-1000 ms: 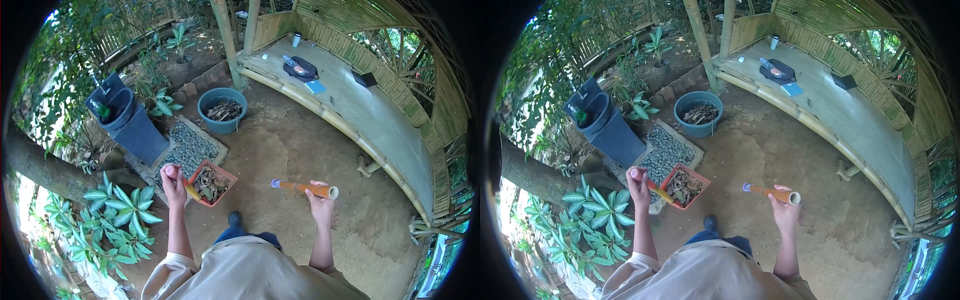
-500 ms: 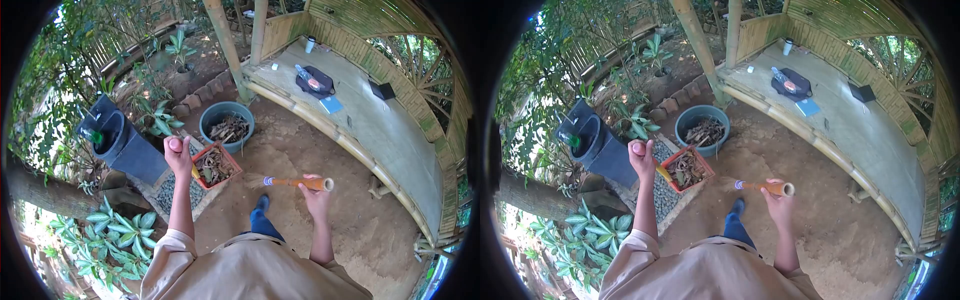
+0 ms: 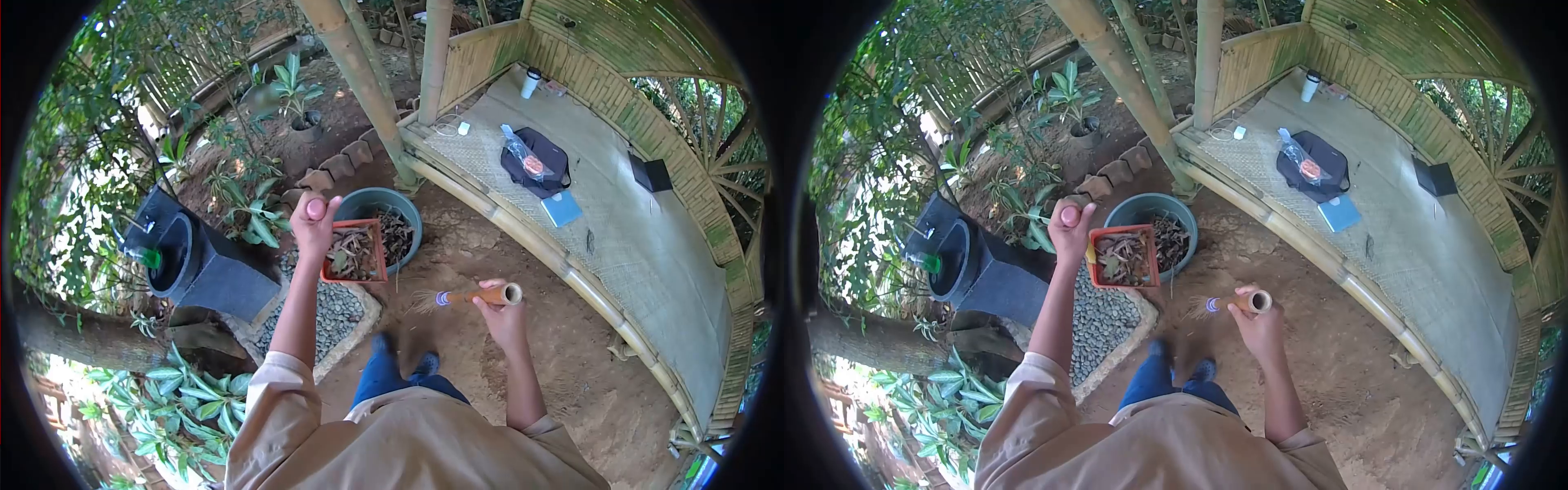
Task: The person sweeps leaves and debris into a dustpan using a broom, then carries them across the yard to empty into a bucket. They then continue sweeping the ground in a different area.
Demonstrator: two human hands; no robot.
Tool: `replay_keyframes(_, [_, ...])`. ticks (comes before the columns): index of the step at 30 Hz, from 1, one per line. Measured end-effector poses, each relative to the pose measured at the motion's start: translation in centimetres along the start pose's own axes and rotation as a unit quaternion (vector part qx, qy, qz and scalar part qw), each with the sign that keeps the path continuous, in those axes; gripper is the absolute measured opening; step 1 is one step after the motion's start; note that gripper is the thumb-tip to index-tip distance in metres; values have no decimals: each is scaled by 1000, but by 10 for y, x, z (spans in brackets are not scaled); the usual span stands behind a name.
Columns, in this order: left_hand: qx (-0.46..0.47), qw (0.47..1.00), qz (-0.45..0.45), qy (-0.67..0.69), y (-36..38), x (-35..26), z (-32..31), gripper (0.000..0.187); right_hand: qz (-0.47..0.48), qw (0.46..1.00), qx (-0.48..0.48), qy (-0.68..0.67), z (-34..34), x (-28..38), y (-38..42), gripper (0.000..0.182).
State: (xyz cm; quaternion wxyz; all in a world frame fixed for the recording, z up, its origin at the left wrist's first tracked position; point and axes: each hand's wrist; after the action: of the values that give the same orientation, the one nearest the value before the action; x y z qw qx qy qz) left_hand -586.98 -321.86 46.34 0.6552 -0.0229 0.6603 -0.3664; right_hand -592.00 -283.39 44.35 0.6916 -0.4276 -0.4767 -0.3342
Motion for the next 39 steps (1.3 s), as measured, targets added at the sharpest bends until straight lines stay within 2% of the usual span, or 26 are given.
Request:
replay_keyframes(6, [88, 996, -26, -12, -62, 33, -46, 27, -46, 998, -35, 28, -9, 4, -41, 30])
replay_keyframes(9, [138, 990, -26, -24, -88, 39, -62, 26, -17, 997, -71, 23, -20, 3, -56, 30])
replay_keyframes(15, [238, 966, -100, -27, -122, 65, -85, 25, -40, 993, -64, 89, -54, 2, -97, 30])
replay_keyframes(18, [272, 950, -150, -39, -131, 75, -90, 25, 16, 984, -42, 173, -75, -11, -119, 25])
replay_keyframes(20, [295, 940, -168, -32, -133, 82, -90, 26, 4, 985, -32, 170, -93, -11, -134, 27])
replay_keyframes(27, [352, 912, -208, -32, -142, 92, -88, 25, 47, 976, 15, 214, -134, -24, -170, 28])
replay_keyframes(30, [377, 898, -225, -31, -147, 95, -90, 30, 55, 970, 27, 233, -141, -24, -178, 28])
replay_keyframes(39, [378, 898, -226, -8, -156, 81, -98, 28, 53, 975, 18, 217, -151, -21, -190, 27])
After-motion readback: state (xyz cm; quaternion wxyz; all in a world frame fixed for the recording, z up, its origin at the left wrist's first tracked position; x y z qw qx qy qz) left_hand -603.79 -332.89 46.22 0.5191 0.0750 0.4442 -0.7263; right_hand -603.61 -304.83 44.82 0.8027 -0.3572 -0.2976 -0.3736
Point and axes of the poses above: each hand's wrist, its own y-axis away from the middle knuckle, its own z-axis out of the back of the hand, x = y × z, and after that the axes turned 8 degrees about z, right-handed
